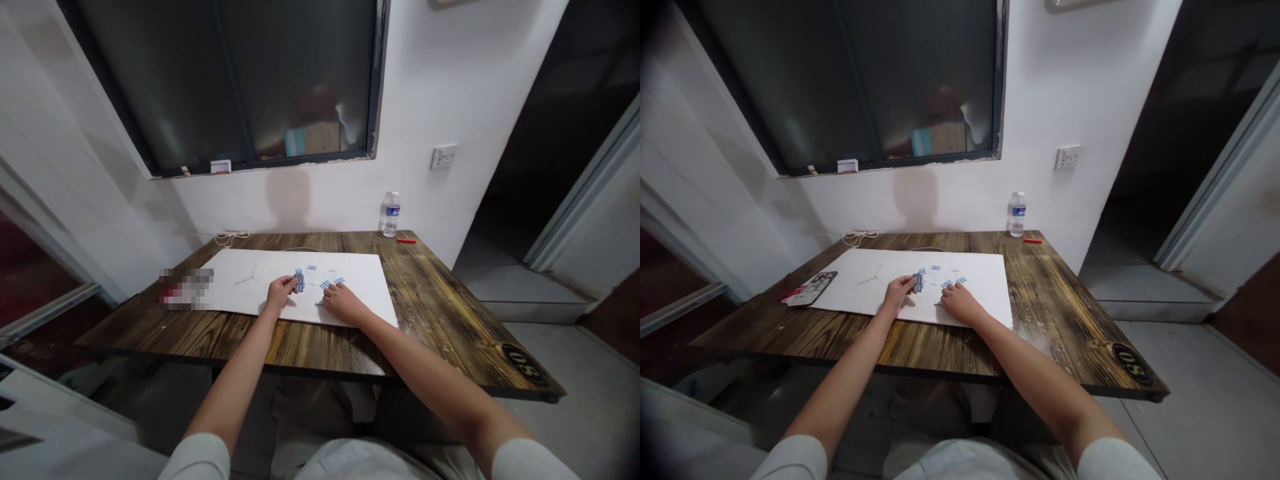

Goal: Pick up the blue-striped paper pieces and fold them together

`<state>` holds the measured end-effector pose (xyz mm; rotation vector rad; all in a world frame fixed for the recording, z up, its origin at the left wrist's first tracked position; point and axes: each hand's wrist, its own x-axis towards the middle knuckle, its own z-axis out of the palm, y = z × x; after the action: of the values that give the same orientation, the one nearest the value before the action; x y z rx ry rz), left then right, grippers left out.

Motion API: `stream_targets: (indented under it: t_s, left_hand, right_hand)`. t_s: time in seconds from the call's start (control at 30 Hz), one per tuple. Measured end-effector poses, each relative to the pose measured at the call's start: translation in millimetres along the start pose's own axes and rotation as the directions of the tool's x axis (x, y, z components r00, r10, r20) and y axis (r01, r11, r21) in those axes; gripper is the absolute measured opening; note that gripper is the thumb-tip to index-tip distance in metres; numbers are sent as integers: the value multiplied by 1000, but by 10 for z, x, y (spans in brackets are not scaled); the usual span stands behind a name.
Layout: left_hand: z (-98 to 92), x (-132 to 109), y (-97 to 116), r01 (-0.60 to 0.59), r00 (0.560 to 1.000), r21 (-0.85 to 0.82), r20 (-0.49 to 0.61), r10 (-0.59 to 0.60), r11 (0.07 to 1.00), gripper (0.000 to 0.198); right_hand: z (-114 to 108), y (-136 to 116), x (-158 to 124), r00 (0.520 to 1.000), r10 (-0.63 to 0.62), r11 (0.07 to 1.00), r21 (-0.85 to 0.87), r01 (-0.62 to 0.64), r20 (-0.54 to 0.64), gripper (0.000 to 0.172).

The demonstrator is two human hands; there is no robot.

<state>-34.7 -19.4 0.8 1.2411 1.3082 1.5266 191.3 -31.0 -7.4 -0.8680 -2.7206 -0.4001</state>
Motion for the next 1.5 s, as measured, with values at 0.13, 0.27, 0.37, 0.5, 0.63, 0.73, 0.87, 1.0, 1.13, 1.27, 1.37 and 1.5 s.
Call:
stream_targets:
  t_s: [0.13,0.27,0.37,0.5,0.63,0.73,0.87,1.0,1.13,1.27,1.37,1.5]
  left_hand:
    - [0,-7,2,-7,1000,6,11,7,1000,41]
    - [4,-15,-1,-11,1000,28,15,11,1000,43]
    - [20,-22,-9,-10,1000,33,29,9,999,42]
    - [44,-31,-17,-2,999,43,52,0,999,44]
    - [57,-51,-4,7,998,44,69,-10,999,47]
    - [62,-71,15,19,997,42,78,-22,999,49]
    - [63,-89,31,12,995,36,94,-15,999,51]
    - [55,-90,31,-1,994,52,105,-5,999,51]
    - [47,-81,29,4,995,50,104,-9,999,51]
    - [48,-85,40,14,994,21,112,-16,1000,51]
    - [54,-106,52,22,991,10,132,-23,1000,52]
    - [55,-131,46,19,983,7,183,-20,1000,50]
  right_hand:
    - [36,-2,14,1000,23,1000,-9,-23,-7,20]
    - [31,-14,36,997,79,997,16,-79,-14,17]
    - [2,-31,41,986,163,986,51,-161,-21,16]
    - [-14,-49,26,959,280,951,149,-270,-48,15]
    - [-12,-64,12,910,399,867,369,-335,-113,15]
    - [-29,-79,20,840,529,724,581,-373,-119,19]
    - [-52,-84,82,792,599,587,737,-335,-117,23]
    - [-54,-106,216,773,634,416,851,-321,-18,20]
    - [-68,-186,390,717,685,148,939,-309,128,18]
    - [-69,-260,491,680,719,153,920,-360,146,14]
    - [-17,-279,481,679,726,221,896,-385,112,14]
    - [78,-267,423,702,708,266,894,-361,73,13]
